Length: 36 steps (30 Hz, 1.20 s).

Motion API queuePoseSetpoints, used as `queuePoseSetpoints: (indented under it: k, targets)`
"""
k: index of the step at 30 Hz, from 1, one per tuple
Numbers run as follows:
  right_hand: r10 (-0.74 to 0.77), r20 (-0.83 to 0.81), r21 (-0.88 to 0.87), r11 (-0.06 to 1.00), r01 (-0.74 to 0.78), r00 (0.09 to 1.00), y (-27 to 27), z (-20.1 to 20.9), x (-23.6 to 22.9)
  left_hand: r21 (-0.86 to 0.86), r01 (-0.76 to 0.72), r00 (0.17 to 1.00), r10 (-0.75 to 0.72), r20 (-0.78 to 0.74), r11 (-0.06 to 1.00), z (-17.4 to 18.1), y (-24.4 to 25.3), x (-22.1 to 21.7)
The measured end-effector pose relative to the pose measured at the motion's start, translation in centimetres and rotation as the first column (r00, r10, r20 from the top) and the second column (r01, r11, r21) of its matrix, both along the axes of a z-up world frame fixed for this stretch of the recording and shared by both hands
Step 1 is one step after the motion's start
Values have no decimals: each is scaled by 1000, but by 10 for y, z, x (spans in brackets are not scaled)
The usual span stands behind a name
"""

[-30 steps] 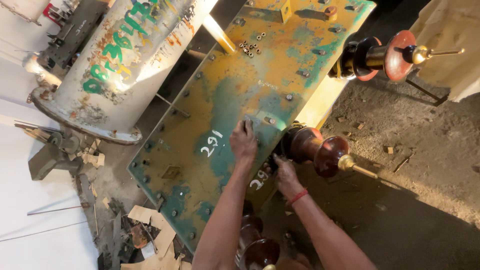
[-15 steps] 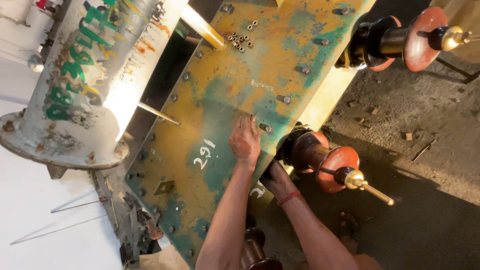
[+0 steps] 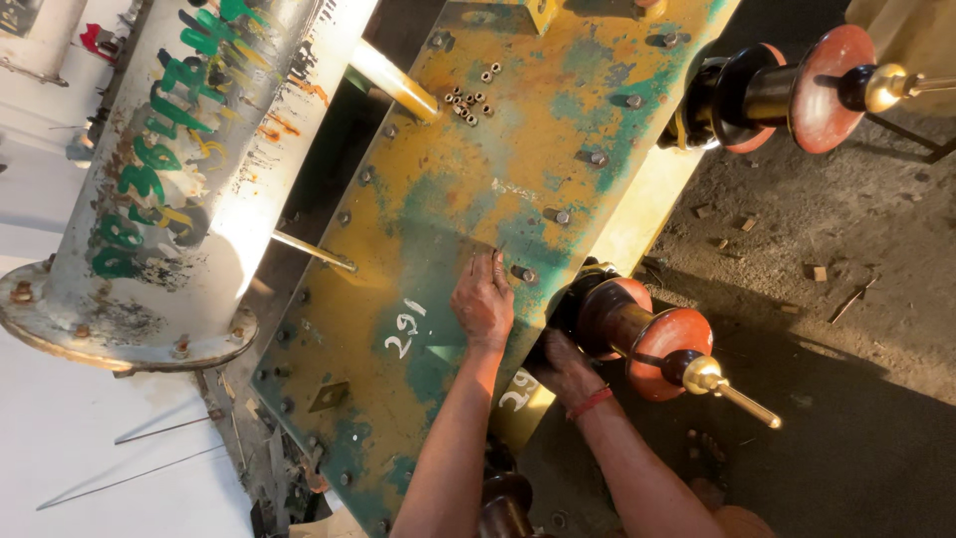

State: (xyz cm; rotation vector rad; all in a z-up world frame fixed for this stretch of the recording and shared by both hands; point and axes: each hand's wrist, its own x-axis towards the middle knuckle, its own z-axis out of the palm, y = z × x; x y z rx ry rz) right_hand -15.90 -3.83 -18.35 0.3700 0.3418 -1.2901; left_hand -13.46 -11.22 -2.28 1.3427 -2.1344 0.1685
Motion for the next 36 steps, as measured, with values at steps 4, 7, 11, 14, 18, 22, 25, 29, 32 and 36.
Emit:
queuePoseSetpoints:
  k: [4,7,11,14,18,22,25,29,32,36]
  targets:
    - [-26,108,30,999,23,994,0,-5,7,6,19,1000,-19,-18,1000,-1,3,2]
    - [-17,30,4,1000,17,999,-5,-3,5,47,-11,1000,11,-2,999,0,1,0]
    - [0,-14,29,1000,0,1000,-5,3,5,41,-3,1000,4,-11,999,1,1,2]
    - [-14,26,19,1000,13,1000,-1,7,6,39,5,1000,-4,-27,999,-1,3,3]
    - [55,-39,73,996,-52,998,-1,14,-1,50,10,1000,-9,-22,999,-2,1,3]
    - [1,-36,45,999,1,999,1,19,-5,64,5,1000,-5,-3,998,-2,1,6]
    - [-49,-42,7,999,49,998,1,19,-2,49,15,1000,-14,-18,999,0,1,3]
    - [-113,-62,-35,993,111,992,6,10,7,56,15,999,-12,-48,998,1,4,3]
    - [-124,-16,-80,989,123,992,2,9,5,44,21,999,-20,-30,999,3,0,2]
    - [-44,-38,-10,999,44,998,5,17,3,25,30,999,-30,-16,999,1,1,3]
